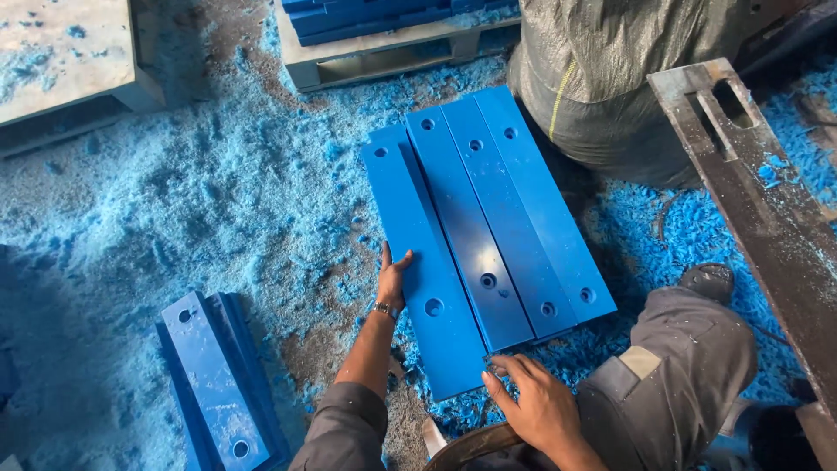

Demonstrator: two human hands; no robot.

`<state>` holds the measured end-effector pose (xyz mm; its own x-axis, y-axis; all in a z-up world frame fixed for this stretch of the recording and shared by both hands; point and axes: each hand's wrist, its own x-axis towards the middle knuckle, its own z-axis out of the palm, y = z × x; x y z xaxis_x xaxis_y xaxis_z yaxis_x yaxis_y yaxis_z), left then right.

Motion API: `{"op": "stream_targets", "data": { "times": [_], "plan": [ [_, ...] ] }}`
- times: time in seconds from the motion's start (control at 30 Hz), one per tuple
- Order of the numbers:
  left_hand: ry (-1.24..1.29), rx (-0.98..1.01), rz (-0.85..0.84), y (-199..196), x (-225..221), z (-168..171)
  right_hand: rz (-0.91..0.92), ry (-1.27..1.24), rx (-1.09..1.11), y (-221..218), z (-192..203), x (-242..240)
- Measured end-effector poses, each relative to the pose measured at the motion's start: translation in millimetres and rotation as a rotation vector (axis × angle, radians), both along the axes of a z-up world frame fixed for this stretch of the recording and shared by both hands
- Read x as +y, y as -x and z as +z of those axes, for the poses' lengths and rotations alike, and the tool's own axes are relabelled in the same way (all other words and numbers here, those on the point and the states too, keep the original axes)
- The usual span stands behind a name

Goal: Drilling holes into blue plastic rectangular parts using a pillar drill machine.

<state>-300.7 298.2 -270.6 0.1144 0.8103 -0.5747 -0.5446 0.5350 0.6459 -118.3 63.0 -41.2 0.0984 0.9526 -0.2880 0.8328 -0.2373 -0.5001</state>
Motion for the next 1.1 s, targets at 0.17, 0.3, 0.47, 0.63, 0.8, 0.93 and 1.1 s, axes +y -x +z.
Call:
{"op": "stream_targets", "data": {
  "times": [0.17, 0.3, 0.47, 0.63, 0.8, 0.93, 1.1],
  "plan": [
    [-0.037, 0.227, -0.005, -22.6, 11.2, -109.0, -0.047, 0.024, 0.001, 3.5, 0.3, 0.8],
    [-0.229, 0.465, 0.036, -42.1, 5.7, -170.7, -0.061, -0.060, 0.013, 3.7, 2.2, -0.9],
    [-0.376, 0.534, 0.068, -54.1, 0.7, -195.4, -0.056, -0.113, 0.015, 4.0, 3.5, -2.3],
    [0.171, 1.017, -0.219, -52.7, 7.4, -123.9, -0.059, -0.139, 0.022, 5.3, 6.6, -1.8],
    [0.079, 1.072, -0.268, -47.4, -8.2, -150.4, -0.063, -0.161, 0.031, 3.6, 4.4, -2.4],
    [-0.180, 1.076, -0.309, -51.4, -80.0, -95.4, -0.025, -0.231, 0.053, 1.4, 2.6, -5.0],
    [-0.381, 1.094, -0.521, -42.0, -195.7, -44.4, -0.047, -0.189, 0.052, 2.2, 6.5, -7.5]
  ]
}}
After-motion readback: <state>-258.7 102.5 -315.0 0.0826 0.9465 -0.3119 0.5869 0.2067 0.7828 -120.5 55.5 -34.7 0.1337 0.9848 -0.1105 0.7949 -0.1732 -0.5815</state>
